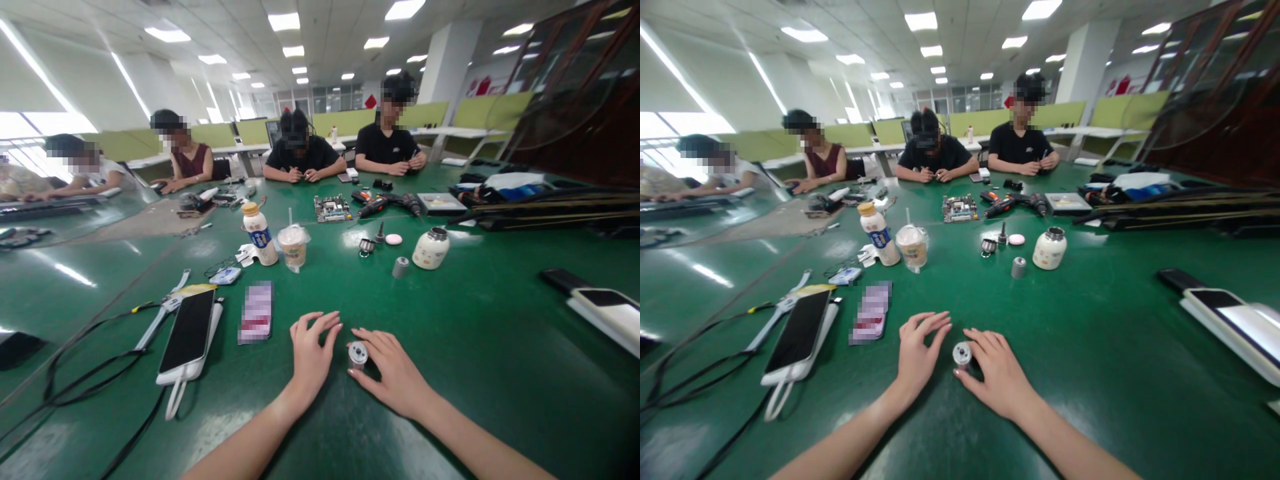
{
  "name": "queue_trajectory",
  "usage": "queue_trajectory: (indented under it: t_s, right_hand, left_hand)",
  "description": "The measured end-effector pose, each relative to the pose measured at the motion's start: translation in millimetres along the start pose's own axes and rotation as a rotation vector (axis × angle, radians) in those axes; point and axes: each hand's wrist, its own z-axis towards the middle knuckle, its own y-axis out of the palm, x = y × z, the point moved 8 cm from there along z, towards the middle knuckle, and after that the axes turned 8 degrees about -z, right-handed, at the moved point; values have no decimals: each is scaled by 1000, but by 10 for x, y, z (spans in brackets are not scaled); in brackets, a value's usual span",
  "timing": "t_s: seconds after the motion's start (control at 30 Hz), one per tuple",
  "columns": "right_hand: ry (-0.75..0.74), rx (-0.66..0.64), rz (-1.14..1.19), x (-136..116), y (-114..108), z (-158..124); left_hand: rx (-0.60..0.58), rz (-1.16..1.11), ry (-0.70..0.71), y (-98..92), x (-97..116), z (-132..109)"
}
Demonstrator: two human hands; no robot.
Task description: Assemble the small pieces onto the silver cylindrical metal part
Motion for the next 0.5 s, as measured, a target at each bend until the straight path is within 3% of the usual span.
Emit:
queue_trajectory:
  t_s: [0.1, 0.2, 0.33, 0.5]
  right_hand:
    - [-14, 14, -1, 7, 18, -14]
    - [-26, 20, -4, 11, 35, -25]
    - [-20, 17, -12, 14, 35, -20]
    - [-14, 14, -9, 11, 30, -10]
  left_hand:
    - [76, -142, 186, -82, 259, -95]
    - [-31, -274, 297, -6, 449, -194]
    - [-64, -340, 292, 21, 497, -206]
    - [55, -428, 242, -67, 441, -168]
